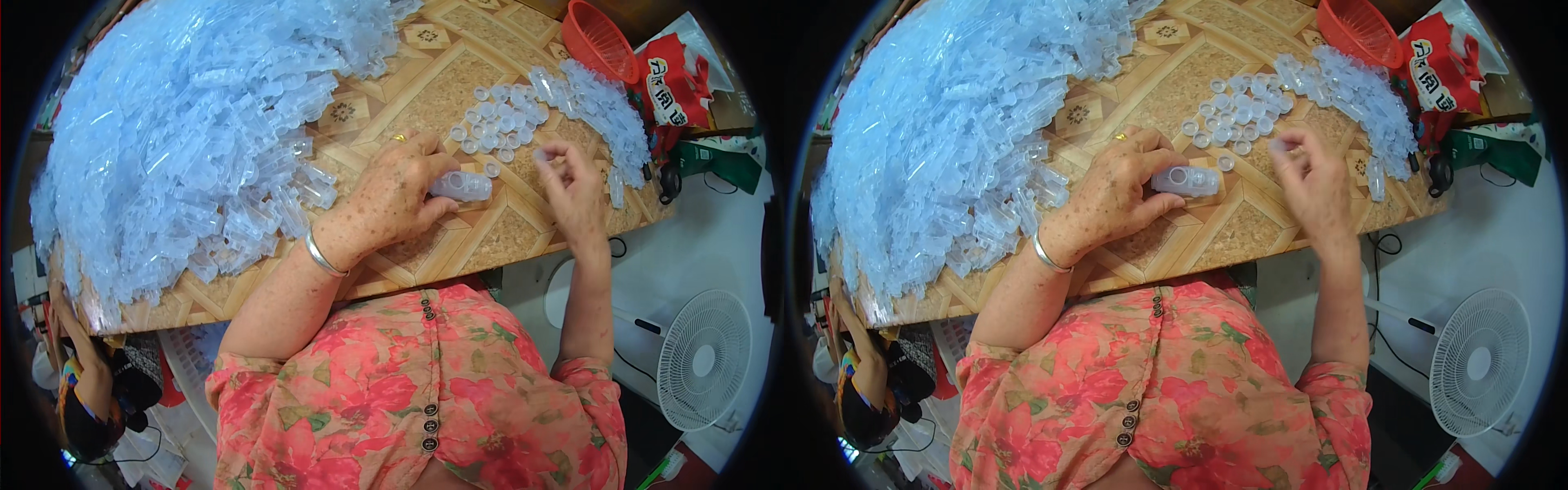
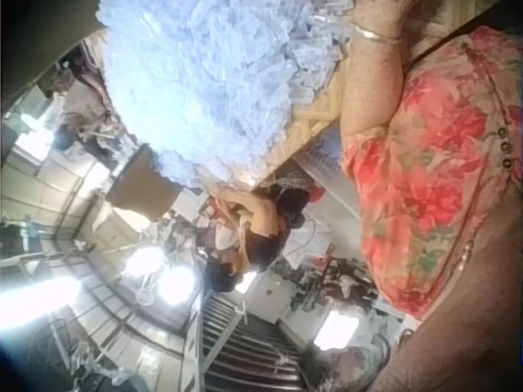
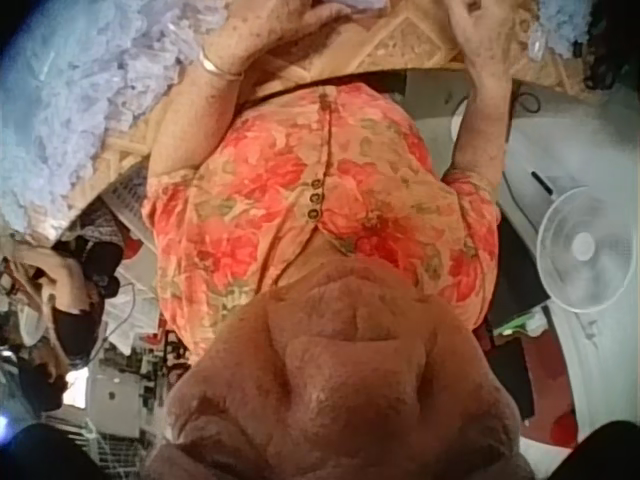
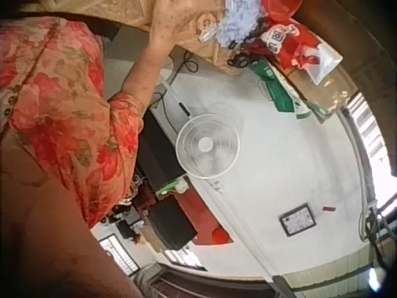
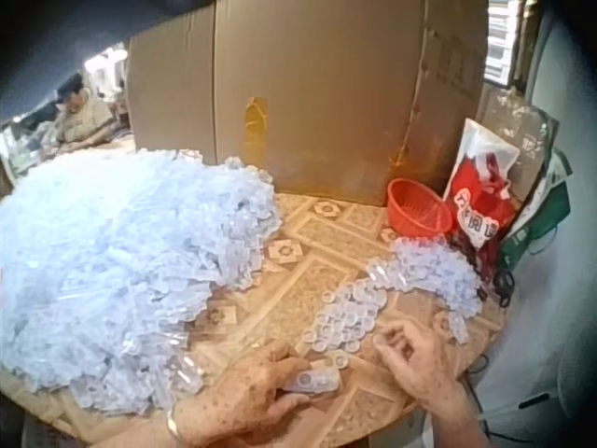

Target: The person sits at a wooden table and repeatedly picks up small, translucent plastic components. They insert a smaller circular piece into a larger cylindrical housing, then place the assembled unit onto a growing pile on the table. The process is repetitive and involves handling the parts by hand without tools.

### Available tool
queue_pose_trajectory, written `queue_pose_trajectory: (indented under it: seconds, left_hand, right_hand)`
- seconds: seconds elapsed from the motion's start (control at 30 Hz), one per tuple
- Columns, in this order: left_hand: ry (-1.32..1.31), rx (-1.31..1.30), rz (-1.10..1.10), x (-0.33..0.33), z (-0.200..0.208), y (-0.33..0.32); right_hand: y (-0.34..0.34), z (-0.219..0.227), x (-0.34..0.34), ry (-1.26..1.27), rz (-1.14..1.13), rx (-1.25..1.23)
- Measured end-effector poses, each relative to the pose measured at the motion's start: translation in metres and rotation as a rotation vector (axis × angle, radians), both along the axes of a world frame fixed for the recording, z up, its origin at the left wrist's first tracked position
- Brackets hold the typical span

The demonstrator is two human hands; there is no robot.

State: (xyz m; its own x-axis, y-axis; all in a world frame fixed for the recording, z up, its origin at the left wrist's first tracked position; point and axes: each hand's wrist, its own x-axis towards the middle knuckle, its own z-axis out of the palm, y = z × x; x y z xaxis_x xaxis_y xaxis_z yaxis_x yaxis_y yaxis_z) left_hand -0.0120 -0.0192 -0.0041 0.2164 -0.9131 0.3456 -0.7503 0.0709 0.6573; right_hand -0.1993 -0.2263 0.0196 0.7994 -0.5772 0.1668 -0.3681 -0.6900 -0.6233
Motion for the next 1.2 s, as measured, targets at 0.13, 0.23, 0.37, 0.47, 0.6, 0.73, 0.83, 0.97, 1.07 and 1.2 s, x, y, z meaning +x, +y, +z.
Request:
queue_pose_trajectory:
  seconds: [0.13, 0.23, 0.37, 0.47, 0.6, 0.73, 0.83, 0.97, 1.07, 1.2]
  left_hand:
    - [-0.003, 0.005, 0.013, 0.001, 0.0, 0.001]
    - [-0.016, -0.019, 0.017, 0.001, -0.003, 0.0]
    - [0.009, -0.042, 0.023, 0.0, -0.005, -0.001]
    - [0.022, -0.059, 0.01, 0.0, -0.006, -0.002]
    - [0.036, -0.083, -0.009, 0.001, -0.008, -0.003]
    - [0.046, -0.083, -0.03, 0.002, -0.01, -0.004]
    - [0.035, -0.038, -0.034, 0.003, -0.008, -0.002]
    - [0.039, -0.003, -0.058, 0.008, -0.003, 0.001]
    - [-0.007, -0.013, -0.062, 0.012, 0.008, 0.004]
    - [-0.005, 0.102, -0.035, 0.009, 0.027, 0.007]
  right_hand:
    - [0.06, 0.007, 0.015, -0.246, 0.226, 0.034]
    - [0.073, 0.002, 0.022, -0.244, 0.293, 0.018]
    - [0.077, 0.001, 0.032, -0.205, 0.295, -0.096]
    - [0.077, 0.001, 0.034, -0.16, 0.295, -0.165]
    - [0.078, 0.009, 0.039, -0.097, 0.299, -0.128]
    - [0.075, 0.017, 0.042, -0.024, 0.325, -0.026]
    - [0.076, 0.016, 0.04, -0.025, 0.301, -0.02]
    - [0.076, 0.021, 0.033, -0.099, 0.243, -0.01]
    - [0.066, 0.026, 0.022, 0.008, 0.133, 0.036]
    - [0.049, 0.014, 0.021, 0.153, 0.151, 0.263]
